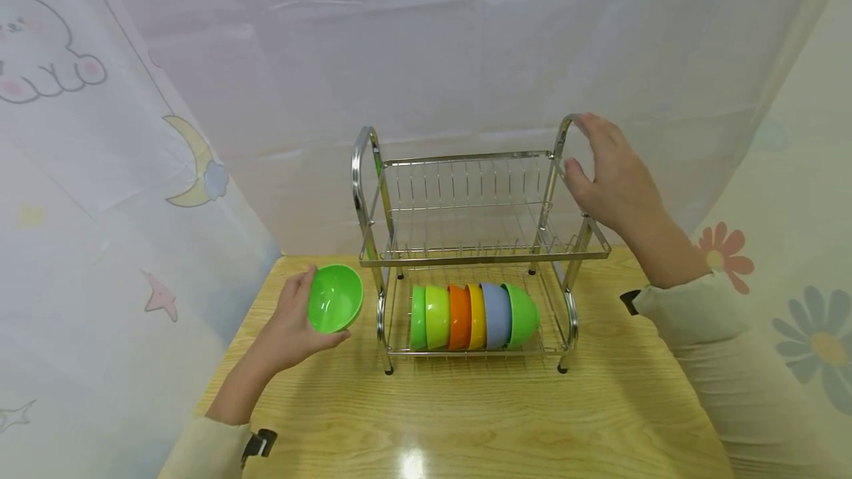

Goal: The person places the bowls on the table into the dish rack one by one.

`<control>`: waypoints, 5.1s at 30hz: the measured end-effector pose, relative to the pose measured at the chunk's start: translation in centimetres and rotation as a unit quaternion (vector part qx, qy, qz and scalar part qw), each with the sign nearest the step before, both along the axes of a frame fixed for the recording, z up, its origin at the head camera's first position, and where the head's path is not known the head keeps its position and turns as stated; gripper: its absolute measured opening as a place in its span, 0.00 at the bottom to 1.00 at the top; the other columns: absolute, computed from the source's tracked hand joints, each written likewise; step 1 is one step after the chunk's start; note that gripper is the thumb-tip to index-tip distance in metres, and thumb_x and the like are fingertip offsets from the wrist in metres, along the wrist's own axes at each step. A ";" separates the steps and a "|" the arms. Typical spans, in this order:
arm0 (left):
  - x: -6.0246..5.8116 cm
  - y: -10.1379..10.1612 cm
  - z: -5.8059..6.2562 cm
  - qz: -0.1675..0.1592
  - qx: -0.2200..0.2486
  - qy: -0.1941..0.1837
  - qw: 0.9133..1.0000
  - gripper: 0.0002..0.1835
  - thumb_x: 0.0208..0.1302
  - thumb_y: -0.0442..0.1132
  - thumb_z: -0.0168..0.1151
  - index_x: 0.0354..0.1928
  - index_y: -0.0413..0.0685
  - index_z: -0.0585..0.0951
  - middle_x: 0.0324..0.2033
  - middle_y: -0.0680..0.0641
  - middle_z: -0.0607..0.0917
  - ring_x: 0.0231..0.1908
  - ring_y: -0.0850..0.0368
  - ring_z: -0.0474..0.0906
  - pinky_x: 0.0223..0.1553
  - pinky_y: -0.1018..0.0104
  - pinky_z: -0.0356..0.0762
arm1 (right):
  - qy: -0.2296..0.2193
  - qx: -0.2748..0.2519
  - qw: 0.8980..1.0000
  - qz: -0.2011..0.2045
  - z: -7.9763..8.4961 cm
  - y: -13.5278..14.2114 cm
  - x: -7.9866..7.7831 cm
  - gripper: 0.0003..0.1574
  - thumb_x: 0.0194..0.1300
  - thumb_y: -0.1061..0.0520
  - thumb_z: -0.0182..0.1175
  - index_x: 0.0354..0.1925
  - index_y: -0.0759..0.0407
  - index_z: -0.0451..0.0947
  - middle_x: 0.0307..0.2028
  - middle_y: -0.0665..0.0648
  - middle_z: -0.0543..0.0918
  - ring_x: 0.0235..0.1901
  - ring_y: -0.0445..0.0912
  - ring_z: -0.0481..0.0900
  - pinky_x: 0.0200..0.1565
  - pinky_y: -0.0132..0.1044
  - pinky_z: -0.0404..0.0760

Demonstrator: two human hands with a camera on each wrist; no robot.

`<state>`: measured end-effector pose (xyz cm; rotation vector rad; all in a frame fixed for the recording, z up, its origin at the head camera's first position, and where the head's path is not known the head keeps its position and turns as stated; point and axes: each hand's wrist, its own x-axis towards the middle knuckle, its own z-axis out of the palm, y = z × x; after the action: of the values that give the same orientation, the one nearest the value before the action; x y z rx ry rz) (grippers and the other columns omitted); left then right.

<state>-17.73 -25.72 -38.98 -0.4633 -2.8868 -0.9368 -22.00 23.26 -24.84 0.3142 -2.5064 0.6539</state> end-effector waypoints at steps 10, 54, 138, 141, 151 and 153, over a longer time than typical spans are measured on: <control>1.6 1.7 0.8 -0.020 0.008 0.005 1.000 0.71 0.42 0.55 0.84 0.80 0.42 0.47 0.69 0.35 0.59 0.64 0.35 0.67 0.57 0.37 0.77 | 0.031 0.006 0.999 0.030 -0.3 -0.1 2.8 0.42 0.77 0.48 0.50 0.80 0.61 0.50 0.79 0.66 0.51 0.79 0.61 0.44 0.77 0.59 0.44; 5.8 10.1 2.4 -0.147 0.057 0.029 0.987 0.73 0.36 0.52 0.87 0.82 0.55 0.48 0.71 0.47 0.60 0.65 0.47 0.70 0.57 0.51 0.80 | 0.244 -0.229 0.887 0.317 -11.8 -12.3 11.4 0.27 0.74 0.56 0.52 0.56 0.82 0.71 0.57 0.67 0.79 0.58 0.50 0.76 0.62 0.34 0.74; 6.5 15.9 1.5 -0.221 0.028 0.145 0.964 0.64 0.52 0.60 0.77 0.82 0.57 0.46 0.74 0.45 0.59 0.70 0.51 0.64 0.61 0.54 0.78 | 0.045 -0.318 0.926 0.201 -14.9 -11.5 12.1 0.48 0.42 0.76 0.43 0.66 0.64 0.72 0.60 0.59 0.79 0.55 0.50 0.79 0.47 0.42 0.84; 6.6 15.3 2.4 -0.234 0.012 0.219 0.947 0.58 0.54 0.59 0.75 0.79 0.49 0.54 0.71 0.44 0.63 0.69 0.51 0.64 0.63 0.57 0.76 | 0.054 -0.306 0.933 0.182 -14.9 -10.5 12.0 0.48 0.42 0.76 0.43 0.65 0.65 0.73 0.59 0.62 0.80 0.55 0.48 0.78 0.48 0.38 0.83; 6.2 13.7 6.5 -0.282 0.010 0.385 0.879 0.41 0.63 0.57 0.64 0.69 0.34 0.69 0.62 0.41 0.74 0.59 0.49 0.73 0.63 0.62 0.74 | 0.078 -0.261 0.950 0.152 -14.9 -7.8 11.2 0.47 0.42 0.75 0.46 0.65 0.63 0.75 0.60 0.61 0.80 0.61 0.41 0.75 0.53 0.29 0.76; 6.0 13.5 7.5 -0.286 0.012 0.404 0.869 0.38 0.67 0.57 0.58 0.67 0.33 0.70 0.60 0.40 0.75 0.59 0.48 0.74 0.63 0.61 0.74 | 0.085 -0.249 0.954 0.146 -15.1 -7.4 11.0 0.47 0.42 0.75 0.46 0.65 0.63 0.75 0.60 0.60 0.80 0.61 0.40 0.75 0.54 0.28 0.75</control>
<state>-11.75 -12.20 -31.47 -1.3711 -1.9800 -0.5916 -11.01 15.90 -39.93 0.5286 -2.0581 1.2857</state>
